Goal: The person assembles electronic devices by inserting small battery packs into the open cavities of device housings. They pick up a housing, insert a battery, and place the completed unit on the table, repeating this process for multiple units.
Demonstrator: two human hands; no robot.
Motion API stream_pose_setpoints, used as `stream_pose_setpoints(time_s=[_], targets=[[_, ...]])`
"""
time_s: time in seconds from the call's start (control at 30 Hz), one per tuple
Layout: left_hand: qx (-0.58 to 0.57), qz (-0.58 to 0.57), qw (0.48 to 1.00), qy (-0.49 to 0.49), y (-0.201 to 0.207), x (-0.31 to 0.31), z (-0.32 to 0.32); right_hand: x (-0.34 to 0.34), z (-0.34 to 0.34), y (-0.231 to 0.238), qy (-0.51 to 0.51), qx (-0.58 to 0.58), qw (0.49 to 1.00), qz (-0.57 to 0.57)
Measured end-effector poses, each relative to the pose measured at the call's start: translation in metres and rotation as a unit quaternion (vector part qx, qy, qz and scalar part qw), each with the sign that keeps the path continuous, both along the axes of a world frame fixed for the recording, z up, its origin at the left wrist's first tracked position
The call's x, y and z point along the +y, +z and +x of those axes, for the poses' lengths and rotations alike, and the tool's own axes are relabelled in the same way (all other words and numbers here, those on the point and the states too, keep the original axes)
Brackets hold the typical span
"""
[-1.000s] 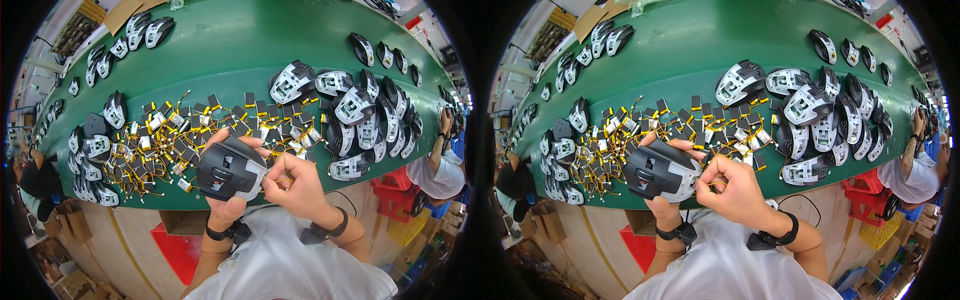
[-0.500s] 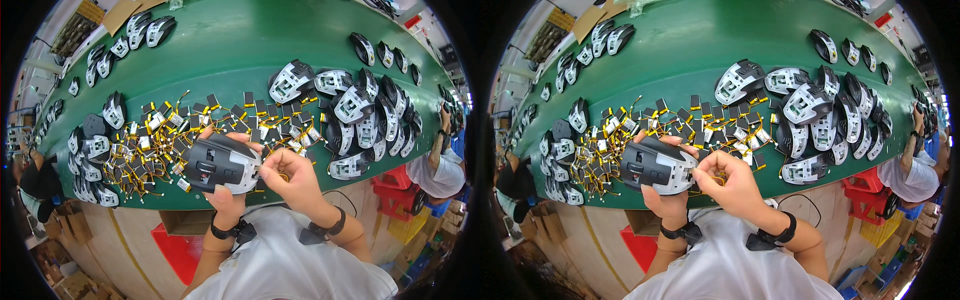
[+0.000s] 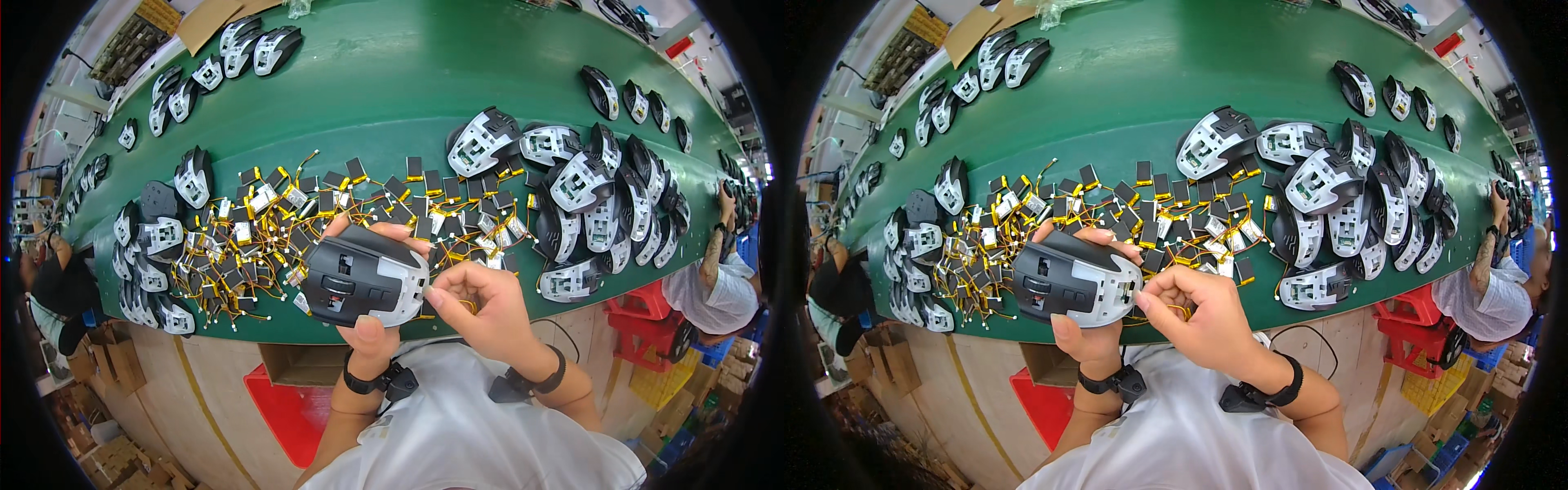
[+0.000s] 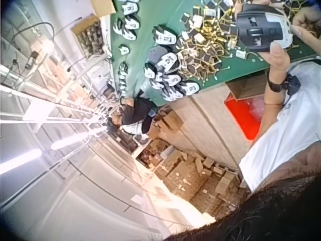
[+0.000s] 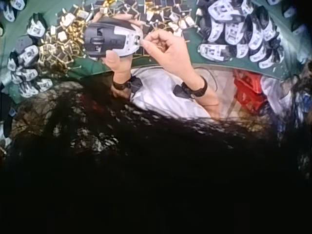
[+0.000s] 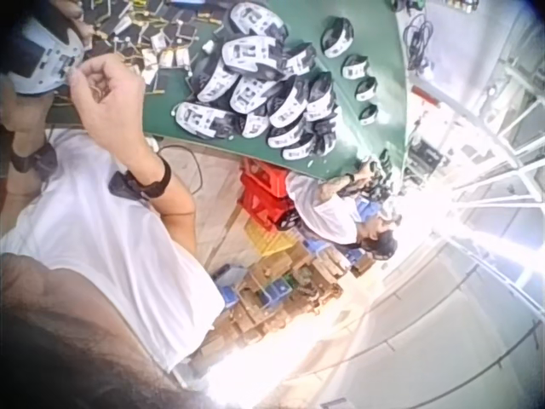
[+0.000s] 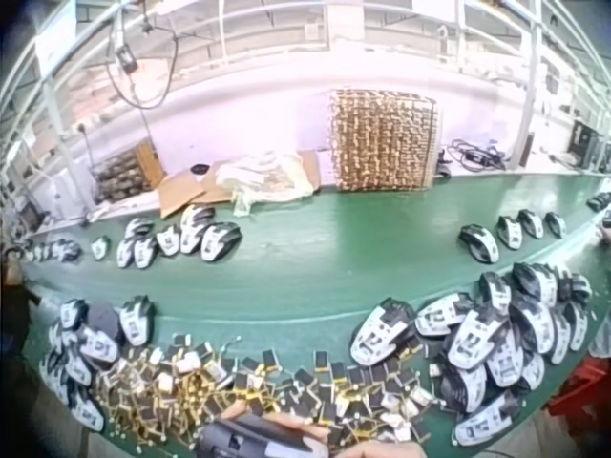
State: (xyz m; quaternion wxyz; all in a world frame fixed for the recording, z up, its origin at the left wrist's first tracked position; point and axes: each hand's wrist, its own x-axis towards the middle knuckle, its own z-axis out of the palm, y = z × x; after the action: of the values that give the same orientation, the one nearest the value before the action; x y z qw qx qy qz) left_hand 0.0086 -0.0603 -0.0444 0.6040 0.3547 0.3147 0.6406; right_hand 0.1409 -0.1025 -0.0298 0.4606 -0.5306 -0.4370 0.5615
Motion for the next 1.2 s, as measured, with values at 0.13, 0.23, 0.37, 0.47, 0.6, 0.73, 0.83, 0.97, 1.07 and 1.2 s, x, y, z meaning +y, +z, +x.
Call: stream_pose_setpoints(time_s=[0.13, 0.23, 0.37, 0.47, 0.6, 0.73, 0.83, 0.97, 1.07, 1.2], targets=[[-0.022, -0.015, 1.000, 0.012, 0.003, 0.000, 0.002, 0.001, 0.001, 0.009, 0.024, -0.059, 0.998, 0.017], [-0.018, -0.023, 0.999, 0.017, 0.007, -0.002, 0.001, 0.004, 0.003, 0.016, 0.033, -0.097, 0.994, 0.026], [-0.026, -0.030, 0.999, 0.007, 0.006, -0.004, 0.002, 0.005, 0.003, 0.015, 0.006, -0.110, 0.993, 0.049], [-0.008, -0.012, 1.000, 0.009, 0.004, -0.005, 0.003, 0.006, 0.000, 0.014, -0.010, -0.105, 0.993, 0.060], [0.006, 0.035, 0.999, 0.004, -0.004, -0.007, 0.000, 0.007, -0.001, 0.010, -0.006, -0.085, 0.996, 0.032], [0.021, 0.069, 0.997, -0.003, -0.010, -0.010, 0.000, 0.006, -0.003, 0.005, -0.012, -0.053, 0.998, 0.015], [0.018, 0.058, 0.998, -0.004, -0.008, -0.011, 0.000, 0.007, -0.003, 0.003, -0.005, -0.027, 1.000, -0.006], [0.027, 0.057, 0.998, 0.003, -0.010, -0.012, -0.002, 0.008, -0.006, 0.000, -0.010, 0.026, 0.999, -0.029], [0.025, 0.042, 0.999, 0.011, -0.007, -0.011, -0.001, 0.005, -0.006, 0.003, -0.005, 0.000, 1.000, -0.002], [0.041, 0.042, 0.998, 0.035, -0.008, -0.009, 0.003, 0.007, -0.004, 0.002, 0.010, -0.030, 0.999, 0.002]])
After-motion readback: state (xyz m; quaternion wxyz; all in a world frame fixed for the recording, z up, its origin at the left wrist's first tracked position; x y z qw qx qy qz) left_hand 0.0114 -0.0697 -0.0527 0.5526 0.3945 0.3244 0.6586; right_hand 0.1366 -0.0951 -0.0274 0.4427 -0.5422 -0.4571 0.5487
